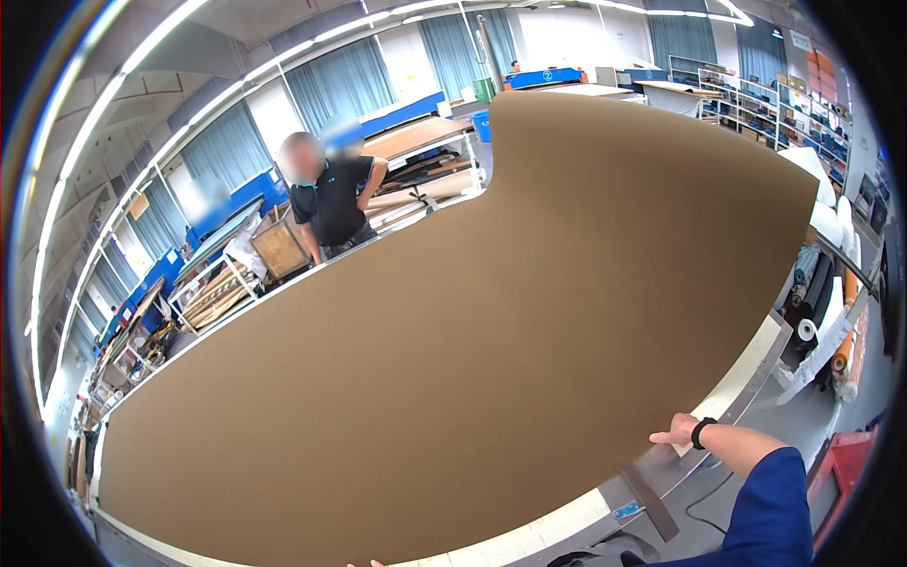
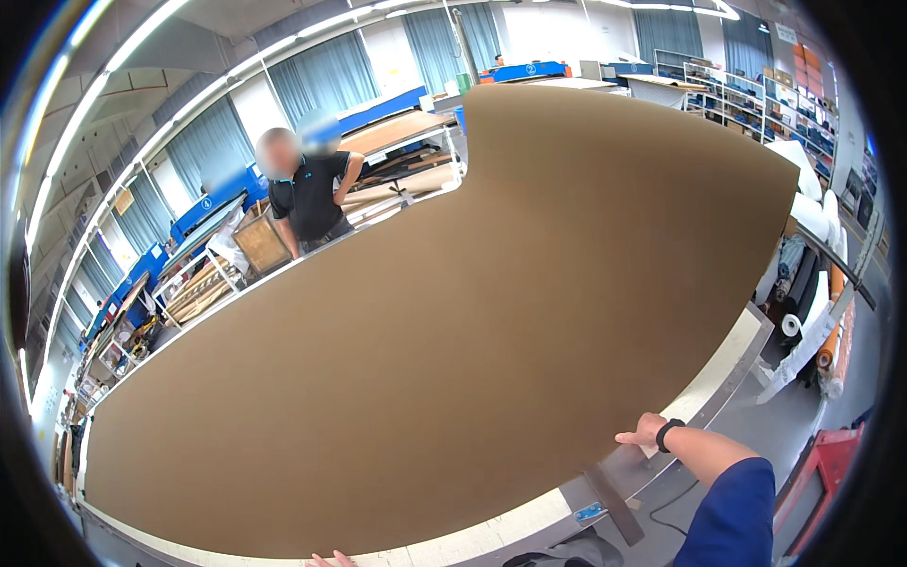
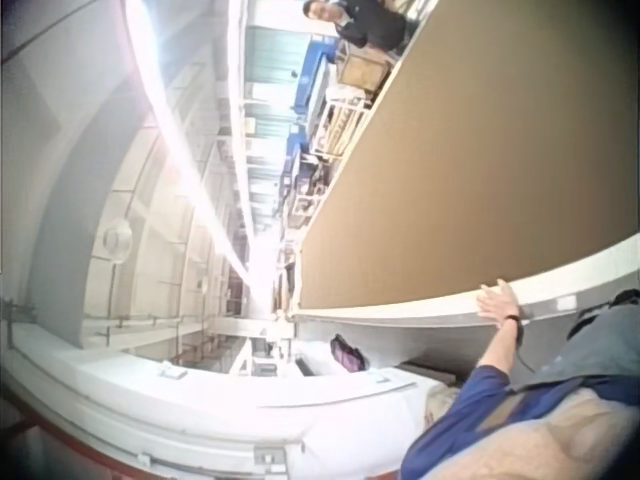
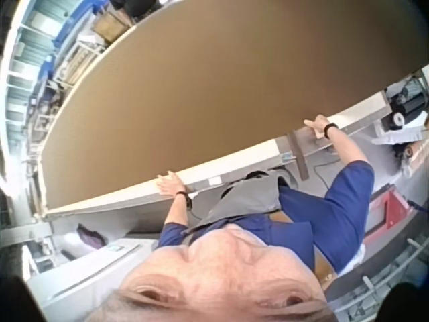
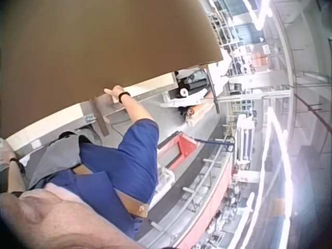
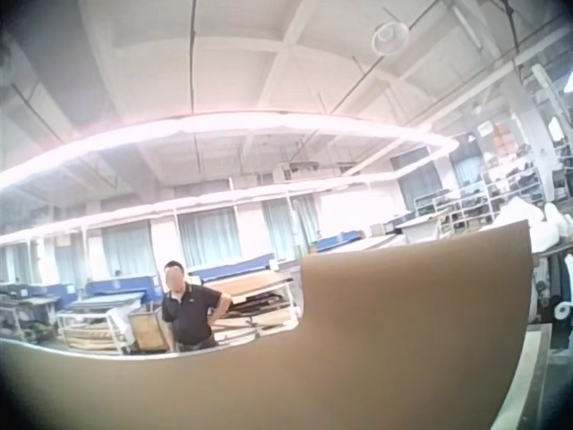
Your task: Measuring and positioning a large sheet of brown leather on a cutting table in a workshop.
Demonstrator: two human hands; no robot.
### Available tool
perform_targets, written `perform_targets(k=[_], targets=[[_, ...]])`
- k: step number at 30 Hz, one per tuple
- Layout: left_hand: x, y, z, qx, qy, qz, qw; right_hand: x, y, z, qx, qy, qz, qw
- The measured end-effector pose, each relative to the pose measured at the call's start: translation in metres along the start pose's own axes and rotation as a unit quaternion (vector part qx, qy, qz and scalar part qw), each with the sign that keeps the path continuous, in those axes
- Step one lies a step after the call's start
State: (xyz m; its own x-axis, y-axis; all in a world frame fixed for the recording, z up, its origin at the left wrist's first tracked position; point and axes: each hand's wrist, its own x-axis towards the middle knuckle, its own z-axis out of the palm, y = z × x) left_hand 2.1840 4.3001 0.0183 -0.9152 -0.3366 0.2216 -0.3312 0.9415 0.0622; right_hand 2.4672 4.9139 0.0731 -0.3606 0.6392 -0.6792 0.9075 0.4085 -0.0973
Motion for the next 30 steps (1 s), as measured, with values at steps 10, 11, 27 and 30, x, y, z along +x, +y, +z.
perform_targets(k=[10,11,27,30], targets=[[0.001,-0.009,-0.005,-0.017,-0.036,-0.010,0.999,0.000,0.008,0.015,-0.015,-0.009,0.009,1.000],[0.000,-0.012,-0.003,-0.007,-0.033,-0.013,0.999,-0.005,0.000,0.012,0.017,0.002,-0.013,1.000],[-0.003,-0.004,0.006,0.022,-0.017,-0.014,1.000,0.003,0.011,0.016,0.106,0.070,-0.143,0.982],[-0.004,0.000,-0.008,0.018,-0.023,-0.018,0.999,-0.002,-0.001,0.006,0.049,-0.007,-0.025,0.998]])
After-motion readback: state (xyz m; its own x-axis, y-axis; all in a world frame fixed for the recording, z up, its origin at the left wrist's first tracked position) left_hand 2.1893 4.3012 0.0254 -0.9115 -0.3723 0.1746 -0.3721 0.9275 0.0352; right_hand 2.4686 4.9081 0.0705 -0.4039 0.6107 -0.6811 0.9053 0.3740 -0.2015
